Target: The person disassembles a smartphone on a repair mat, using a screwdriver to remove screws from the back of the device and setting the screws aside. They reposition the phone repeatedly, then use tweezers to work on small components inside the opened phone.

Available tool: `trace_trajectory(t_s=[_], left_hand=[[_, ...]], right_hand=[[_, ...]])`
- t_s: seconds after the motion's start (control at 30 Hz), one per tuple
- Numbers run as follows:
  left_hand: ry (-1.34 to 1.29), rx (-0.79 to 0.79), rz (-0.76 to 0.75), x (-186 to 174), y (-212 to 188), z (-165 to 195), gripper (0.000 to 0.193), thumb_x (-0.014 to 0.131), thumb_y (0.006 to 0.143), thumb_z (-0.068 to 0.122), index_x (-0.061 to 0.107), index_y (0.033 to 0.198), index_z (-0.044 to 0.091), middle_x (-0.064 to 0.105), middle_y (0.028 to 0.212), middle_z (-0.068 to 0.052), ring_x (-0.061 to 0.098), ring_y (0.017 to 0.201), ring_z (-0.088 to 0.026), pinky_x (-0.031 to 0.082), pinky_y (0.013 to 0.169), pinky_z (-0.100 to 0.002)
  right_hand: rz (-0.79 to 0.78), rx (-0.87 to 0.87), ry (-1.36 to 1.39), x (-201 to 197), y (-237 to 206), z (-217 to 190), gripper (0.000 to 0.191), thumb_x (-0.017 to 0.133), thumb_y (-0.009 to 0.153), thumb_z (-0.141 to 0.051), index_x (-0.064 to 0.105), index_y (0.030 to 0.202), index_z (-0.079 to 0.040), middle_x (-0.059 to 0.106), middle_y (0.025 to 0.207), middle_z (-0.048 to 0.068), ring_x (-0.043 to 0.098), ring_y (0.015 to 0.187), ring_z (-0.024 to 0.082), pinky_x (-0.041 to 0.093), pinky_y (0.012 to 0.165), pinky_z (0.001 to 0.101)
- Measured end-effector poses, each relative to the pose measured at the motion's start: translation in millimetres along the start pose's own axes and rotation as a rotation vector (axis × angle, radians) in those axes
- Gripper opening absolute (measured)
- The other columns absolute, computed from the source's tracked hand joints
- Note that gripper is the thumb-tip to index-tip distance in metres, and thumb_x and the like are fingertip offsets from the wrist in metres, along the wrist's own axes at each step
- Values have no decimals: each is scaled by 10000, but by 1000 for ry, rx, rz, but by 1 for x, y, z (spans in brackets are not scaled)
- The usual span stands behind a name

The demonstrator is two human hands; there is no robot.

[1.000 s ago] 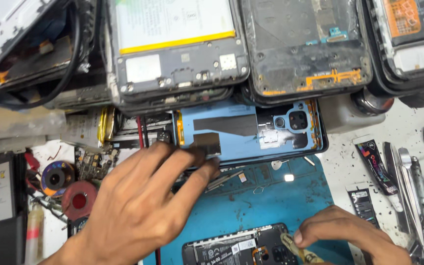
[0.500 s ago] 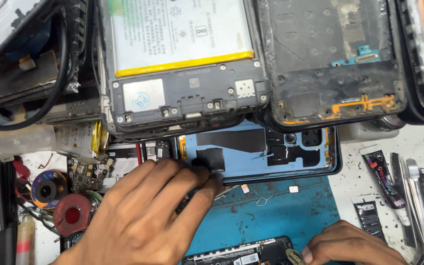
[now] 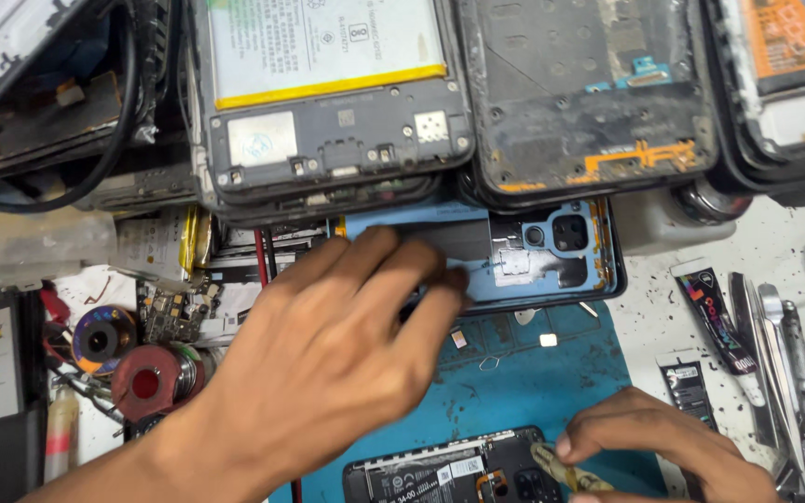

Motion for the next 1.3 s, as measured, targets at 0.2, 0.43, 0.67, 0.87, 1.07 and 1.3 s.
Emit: trace_trajectory(t_s=[0.2,0.43,0.67,0.87,1.07,1.3], left_hand=[[-14,-108,-213,5,19,6,238,666,706,67,675,932,-8,640,1000,-134,659,988,-296,574,769,-420],[0,-97,-152,3,20,8,359,687,641,29,675,993,-38,638,1010,-158,670,973,-321,577,767,-422],[97,-168,-94,-1,19,8,493,674,627,-35,689,1120,-38,659,1040,-165,699,898,-319,598,648,-410],[-61,-161,-169,4,24,9,269,683,711,-14,707,978,3,655,1041,-174,698,950,-352,587,637,-473],[-104,-185,-202,4,27,10,254,654,787,-9,719,1031,12,656,990,-183,697,874,-379,582,599,-484],[-50,-149,-141,9,27,12,81,675,877,99,676,889,19,646,953,-142,699,890,-335,561,576,-471]], right_hand=[[2,-284,-112,5,12,-27,450,767,875,-92,639,1298,-178,675,1150,154,710,1058,287,664,883,441],[55,-331,-210,4,25,-44,525,801,781,29,645,1252,-142,686,1124,174,727,1055,285,655,872,403],[76,-347,-200,6,27,-45,561,815,765,57,618,1260,-117,679,1131,191,756,1025,272,666,817,342],[108,-394,-235,8,27,-42,565,797,779,71,607,1271,-131,677,1125,172,756,1014,253,668,807,317],[128,-368,-219,9,26,-43,583,804,767,85,626,1272,-145,680,1125,156,765,999,214,673,766,261],[119,-379,-247,6,25,-43,558,802,760,99,634,1243,-123,674,1127,146,756,1000,211,689,762,246]])
Point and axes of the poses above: each hand's wrist, its own y-axis towards the middle knuckle, its own x-axis out of the palm, z = x × y, the point moved 1 cm from there along y, towards the middle knuckle
